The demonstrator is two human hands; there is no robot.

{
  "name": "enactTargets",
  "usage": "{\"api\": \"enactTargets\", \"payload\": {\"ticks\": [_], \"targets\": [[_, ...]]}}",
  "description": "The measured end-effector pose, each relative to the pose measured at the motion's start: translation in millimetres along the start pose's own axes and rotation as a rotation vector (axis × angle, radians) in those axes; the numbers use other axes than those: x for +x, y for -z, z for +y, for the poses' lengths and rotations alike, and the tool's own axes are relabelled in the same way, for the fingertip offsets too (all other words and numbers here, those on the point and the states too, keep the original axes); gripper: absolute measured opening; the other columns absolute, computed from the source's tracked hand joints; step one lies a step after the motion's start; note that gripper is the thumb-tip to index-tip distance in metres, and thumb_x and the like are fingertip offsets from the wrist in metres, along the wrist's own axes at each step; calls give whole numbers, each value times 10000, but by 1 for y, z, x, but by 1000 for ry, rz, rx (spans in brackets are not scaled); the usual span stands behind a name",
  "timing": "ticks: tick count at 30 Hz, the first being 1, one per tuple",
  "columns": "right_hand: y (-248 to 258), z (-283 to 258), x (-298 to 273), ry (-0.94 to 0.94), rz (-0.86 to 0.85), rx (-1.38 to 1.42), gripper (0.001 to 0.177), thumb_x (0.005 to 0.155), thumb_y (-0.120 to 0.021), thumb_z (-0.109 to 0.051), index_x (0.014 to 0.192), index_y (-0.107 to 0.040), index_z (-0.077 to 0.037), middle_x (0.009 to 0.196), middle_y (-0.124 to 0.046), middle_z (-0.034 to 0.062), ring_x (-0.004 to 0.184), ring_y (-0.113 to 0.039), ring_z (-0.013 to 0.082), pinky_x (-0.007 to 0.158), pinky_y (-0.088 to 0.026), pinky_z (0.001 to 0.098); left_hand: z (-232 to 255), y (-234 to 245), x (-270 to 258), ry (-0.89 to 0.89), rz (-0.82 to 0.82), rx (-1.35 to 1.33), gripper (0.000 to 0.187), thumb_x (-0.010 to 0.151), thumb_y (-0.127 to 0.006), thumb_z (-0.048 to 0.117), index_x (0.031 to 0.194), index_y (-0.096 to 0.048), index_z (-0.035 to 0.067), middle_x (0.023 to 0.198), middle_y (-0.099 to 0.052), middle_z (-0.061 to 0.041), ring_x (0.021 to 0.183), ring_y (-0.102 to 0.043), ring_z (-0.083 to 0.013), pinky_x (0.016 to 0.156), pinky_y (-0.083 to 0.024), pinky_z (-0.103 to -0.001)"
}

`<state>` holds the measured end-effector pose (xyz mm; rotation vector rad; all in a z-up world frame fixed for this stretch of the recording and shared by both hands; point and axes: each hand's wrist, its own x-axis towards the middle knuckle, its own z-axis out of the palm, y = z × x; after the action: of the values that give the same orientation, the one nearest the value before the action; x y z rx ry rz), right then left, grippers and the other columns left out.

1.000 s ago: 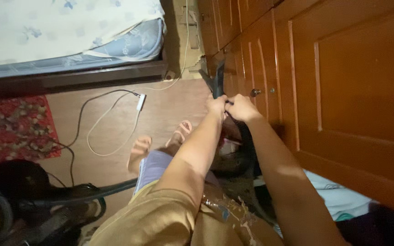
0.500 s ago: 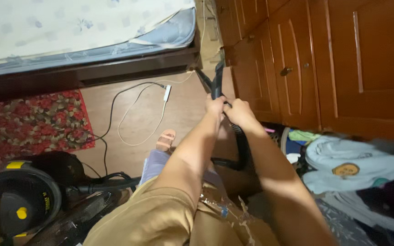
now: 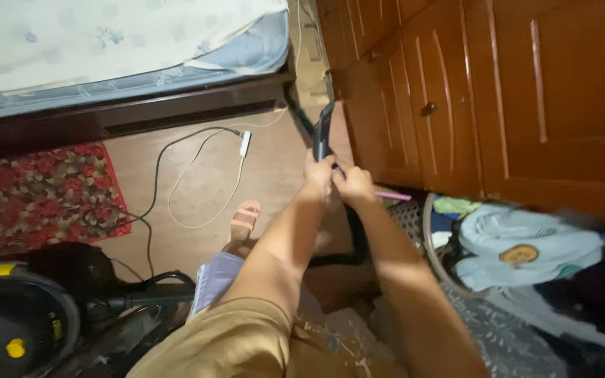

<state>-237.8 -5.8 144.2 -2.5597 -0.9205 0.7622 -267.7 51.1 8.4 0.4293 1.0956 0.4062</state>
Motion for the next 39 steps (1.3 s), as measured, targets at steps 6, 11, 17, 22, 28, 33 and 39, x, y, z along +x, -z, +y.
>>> {"api": "enactTargets", "payload": {"ticks": [6,11,17,22,28,33,39], "targets": [[-12,52,-32,-211,81,-169,526,917,-574,-366,1416,-598,-202,1138,-693,247,1018,-675,464,937,-516,542,-29,-14,-27,105,-152,342,358,829,-741,27,1144,-583,84,838,-629,-117,645,-590,-224,516,-483,-393],[-9,81,-62,-360,-40,-197,445,940,-590,-366,1255,-669,-62,1104,-682,310,1065,-650,474,954,-496,560,-83,-17,-49,263,-209,309,361,822,-807,62,1109,-589,60,827,-663,-131,611,-616,-237,485,-495,-410],[26,109,-120,-457,-58,-109,384,925,-557,-308,1138,-709,-27,1091,-687,299,1024,-658,486,906,-514,566,-137,-31,-92,344,-266,324,426,790,-789,41,1123,-529,94,795,-639,-115,592,-613,-254,456,-497,-420],[23,163,-191,-466,-62,-29,353,924,-557,-292,1101,-736,-45,1086,-707,257,1006,-673,464,901,-526,544,-169,-31,-155,323,-333,576,395,843,-775,23,1117,-495,75,788,-634,-138,520,-580,-260,349,-417,-400],[21,171,-280,-486,40,127,335,921,-568,-251,1159,-711,-64,1003,-722,258,946,-693,449,867,-545,512,-193,-18,-218,556,-427,644,434,879,-673,23,1211,-431,162,806,-627,-187,478,-582,-274,325,-492,-443],[35,110,-305,-943,-59,361,369,950,-564,-261,1280,-675,-141,947,-745,220,818,-766,419,774,-610,485,-198,14,-234,588,-503,776,451,877,-685,33,1241,-447,154,893,-664,-172,510,-653,-284,365,-575,-491],[6,40,-312,-890,-2,305,396,923,-627,-295,1286,-676,-143,979,-750,203,881,-747,362,823,-574,465,-152,59,-230,601,-510,889,516,910,-716,130,1292,-373,185,928,-651,-163,541,-625,-273,421,-564,-494]]}}
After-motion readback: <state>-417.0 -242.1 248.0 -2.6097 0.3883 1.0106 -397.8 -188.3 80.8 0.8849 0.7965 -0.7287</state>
